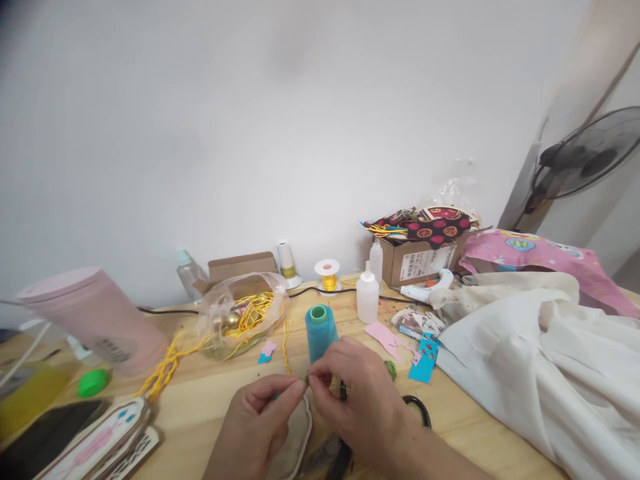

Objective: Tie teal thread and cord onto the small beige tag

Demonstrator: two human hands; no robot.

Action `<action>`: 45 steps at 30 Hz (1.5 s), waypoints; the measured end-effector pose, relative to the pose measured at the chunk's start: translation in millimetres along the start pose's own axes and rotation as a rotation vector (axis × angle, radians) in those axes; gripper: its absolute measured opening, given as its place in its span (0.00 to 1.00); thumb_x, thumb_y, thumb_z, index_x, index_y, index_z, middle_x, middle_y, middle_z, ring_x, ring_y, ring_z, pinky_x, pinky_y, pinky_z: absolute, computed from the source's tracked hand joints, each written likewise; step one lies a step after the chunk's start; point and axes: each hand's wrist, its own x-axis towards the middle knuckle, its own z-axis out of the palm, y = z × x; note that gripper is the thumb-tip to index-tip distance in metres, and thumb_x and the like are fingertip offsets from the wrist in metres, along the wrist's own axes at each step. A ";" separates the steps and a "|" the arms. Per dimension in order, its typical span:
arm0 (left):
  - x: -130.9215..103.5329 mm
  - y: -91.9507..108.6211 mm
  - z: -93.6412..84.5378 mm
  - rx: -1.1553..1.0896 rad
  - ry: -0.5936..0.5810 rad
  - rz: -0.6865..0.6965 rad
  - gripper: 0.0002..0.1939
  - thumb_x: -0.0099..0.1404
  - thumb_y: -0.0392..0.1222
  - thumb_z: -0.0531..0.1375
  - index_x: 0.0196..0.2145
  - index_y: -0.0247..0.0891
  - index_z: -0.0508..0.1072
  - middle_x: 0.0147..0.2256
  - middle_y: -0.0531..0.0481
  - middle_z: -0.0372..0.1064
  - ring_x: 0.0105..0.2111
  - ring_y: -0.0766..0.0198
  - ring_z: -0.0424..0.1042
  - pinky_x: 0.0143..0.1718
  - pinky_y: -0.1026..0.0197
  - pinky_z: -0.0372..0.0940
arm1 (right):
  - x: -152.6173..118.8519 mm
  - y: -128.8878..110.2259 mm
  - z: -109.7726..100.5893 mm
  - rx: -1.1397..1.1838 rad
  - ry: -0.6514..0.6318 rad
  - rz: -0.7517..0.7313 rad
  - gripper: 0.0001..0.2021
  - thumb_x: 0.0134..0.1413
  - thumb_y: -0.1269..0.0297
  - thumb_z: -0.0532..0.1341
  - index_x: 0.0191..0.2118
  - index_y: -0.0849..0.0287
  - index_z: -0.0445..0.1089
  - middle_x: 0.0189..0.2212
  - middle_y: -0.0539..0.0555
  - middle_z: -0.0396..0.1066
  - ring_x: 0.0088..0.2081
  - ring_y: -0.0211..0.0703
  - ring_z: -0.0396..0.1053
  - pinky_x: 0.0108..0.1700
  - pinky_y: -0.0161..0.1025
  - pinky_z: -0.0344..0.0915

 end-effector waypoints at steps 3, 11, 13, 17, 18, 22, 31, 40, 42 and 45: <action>-0.8 3.0 2.0 0.096 0.021 0.017 0.14 0.43 0.47 0.65 0.18 0.33 0.72 0.08 0.64 0.44 0.10 0.78 0.40 0.11 0.70 0.34 | -0.4 0.7 -0.1 -0.109 0.017 -0.102 0.09 0.46 0.76 0.53 0.23 0.60 0.67 0.19 0.51 0.65 0.23 0.37 0.61 0.24 0.33 0.56; -2.2 2.1 0.6 -0.032 -0.017 -0.085 0.15 0.40 0.49 0.66 0.17 0.33 0.71 0.07 0.65 0.44 0.09 0.79 0.38 0.10 0.71 0.33 | 5.8 2.0 -12.0 -0.152 -0.098 -0.194 0.10 0.48 0.75 0.53 0.23 0.61 0.68 0.19 0.51 0.66 0.23 0.38 0.61 0.25 0.34 0.56; -3.0 4.6 1.6 -0.144 -0.030 -0.120 0.15 0.38 0.49 0.67 0.17 0.34 0.70 0.06 0.66 0.44 0.09 0.80 0.37 0.09 0.72 0.33 | 6.8 1.8 -13.0 -0.014 -0.132 -0.040 0.08 0.48 0.75 0.55 0.25 0.60 0.69 0.20 0.50 0.67 0.24 0.36 0.62 0.26 0.32 0.58; -5.3 9.5 2.5 -0.267 -0.056 -0.150 0.16 0.37 0.49 0.68 0.17 0.35 0.69 0.06 0.67 0.43 0.09 0.80 0.35 0.09 0.73 0.32 | 4.9 2.4 -9.2 0.145 -0.188 0.139 0.07 0.50 0.72 0.56 0.27 0.58 0.71 0.22 0.49 0.67 0.24 0.35 0.62 0.25 0.30 0.59; -5.5 9.4 2.1 -0.270 -0.058 -0.147 0.16 0.37 0.48 0.68 0.17 0.35 0.69 0.06 0.67 0.43 0.09 0.80 0.35 0.09 0.73 0.32 | 4.0 2.6 -8.1 0.163 -0.185 0.150 0.07 0.50 0.71 0.56 0.28 0.58 0.71 0.22 0.49 0.68 0.25 0.35 0.63 0.25 0.31 0.59; -4.0 4.7 -1.0 -0.228 -0.042 -0.110 0.15 0.39 0.49 0.67 0.18 0.34 0.70 0.06 0.67 0.44 0.09 0.80 0.36 0.09 0.73 0.33 | 1.7 2.6 -6.7 0.152 -0.121 0.165 0.05 0.49 0.71 0.57 0.28 0.58 0.70 0.21 0.48 0.66 0.25 0.36 0.62 0.26 0.32 0.59; -3.0 4.6 1.0 0.031 0.066 0.024 0.15 0.40 0.48 0.66 0.20 0.33 0.73 0.08 0.64 0.46 0.10 0.78 0.41 0.10 0.72 0.35 | 3.1 4.1 -5.9 0.067 -0.065 0.041 0.05 0.47 0.74 0.56 0.26 0.59 0.67 0.21 0.48 0.65 0.25 0.36 0.62 0.27 0.32 0.59; -3.0 1.4 -0.8 0.016 -0.044 0.024 0.14 0.46 0.50 0.63 0.19 0.33 0.73 0.08 0.64 0.44 0.10 0.78 0.39 0.10 0.71 0.36 | 0.8 2.3 -5.2 -0.010 -0.083 -0.114 0.06 0.48 0.76 0.54 0.26 0.59 0.62 0.24 0.50 0.64 0.28 0.37 0.61 0.28 0.33 0.59; -3.0 2.5 -0.5 -0.005 -0.053 0.001 0.15 0.45 0.50 0.64 0.18 0.34 0.72 0.07 0.65 0.43 0.10 0.78 0.39 0.10 0.71 0.35 | 2.0 1.8 -5.4 -0.061 -0.079 -0.178 0.06 0.48 0.76 0.53 0.26 0.59 0.62 0.23 0.50 0.64 0.27 0.38 0.61 0.27 0.33 0.58; -3.1 3.9 -0.1 0.019 -0.035 -0.032 0.16 0.43 0.51 0.64 0.17 0.34 0.70 0.08 0.65 0.42 0.10 0.78 0.38 0.11 0.70 0.34 | 4.1 1.4 -4.7 -0.130 -0.060 -0.251 0.07 0.49 0.76 0.52 0.25 0.59 0.61 0.22 0.50 0.64 0.26 0.38 0.59 0.26 0.33 0.57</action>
